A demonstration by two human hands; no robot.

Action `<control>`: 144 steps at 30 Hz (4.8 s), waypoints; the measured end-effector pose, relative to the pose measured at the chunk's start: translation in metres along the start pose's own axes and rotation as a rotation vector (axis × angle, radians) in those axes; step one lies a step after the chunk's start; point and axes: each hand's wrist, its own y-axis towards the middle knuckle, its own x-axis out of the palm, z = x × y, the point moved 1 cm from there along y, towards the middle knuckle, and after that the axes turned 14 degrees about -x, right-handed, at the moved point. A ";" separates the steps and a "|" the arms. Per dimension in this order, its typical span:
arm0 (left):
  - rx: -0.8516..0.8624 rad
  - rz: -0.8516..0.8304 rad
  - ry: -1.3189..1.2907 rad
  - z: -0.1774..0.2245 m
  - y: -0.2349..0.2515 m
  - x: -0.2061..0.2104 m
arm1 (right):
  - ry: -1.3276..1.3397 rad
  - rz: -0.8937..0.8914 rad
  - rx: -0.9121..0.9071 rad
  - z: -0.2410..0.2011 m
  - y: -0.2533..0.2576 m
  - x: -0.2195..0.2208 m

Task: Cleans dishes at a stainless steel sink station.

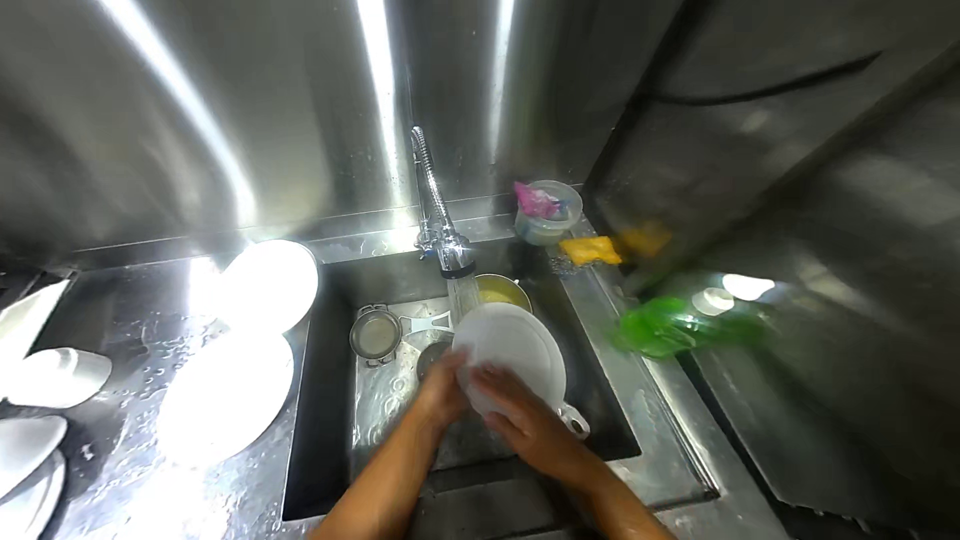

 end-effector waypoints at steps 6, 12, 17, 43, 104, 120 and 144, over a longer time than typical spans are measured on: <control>0.134 -0.012 -0.049 -0.002 -0.011 0.003 | -0.240 -0.048 0.050 0.046 0.059 0.020; 0.331 0.197 0.283 0.013 -0.050 0.005 | -0.124 0.336 0.194 0.061 0.080 0.032; 0.346 0.325 0.979 0.045 -0.044 0.001 | 0.096 0.438 0.406 0.043 0.089 -0.016; 1.261 1.107 -0.052 0.154 -0.351 -0.229 | 0.524 0.194 0.580 -0.064 0.183 0.168; 1.107 0.870 0.783 0.226 -0.193 -0.184 | 0.762 0.809 1.158 -0.020 0.036 0.027; 0.069 0.220 0.255 0.007 0.017 0.003 | -0.218 0.386 0.746 0.000 0.007 -0.068; 0.469 0.297 0.209 0.032 -0.027 0.011 | -0.350 -0.049 0.081 0.027 -0.004 0.027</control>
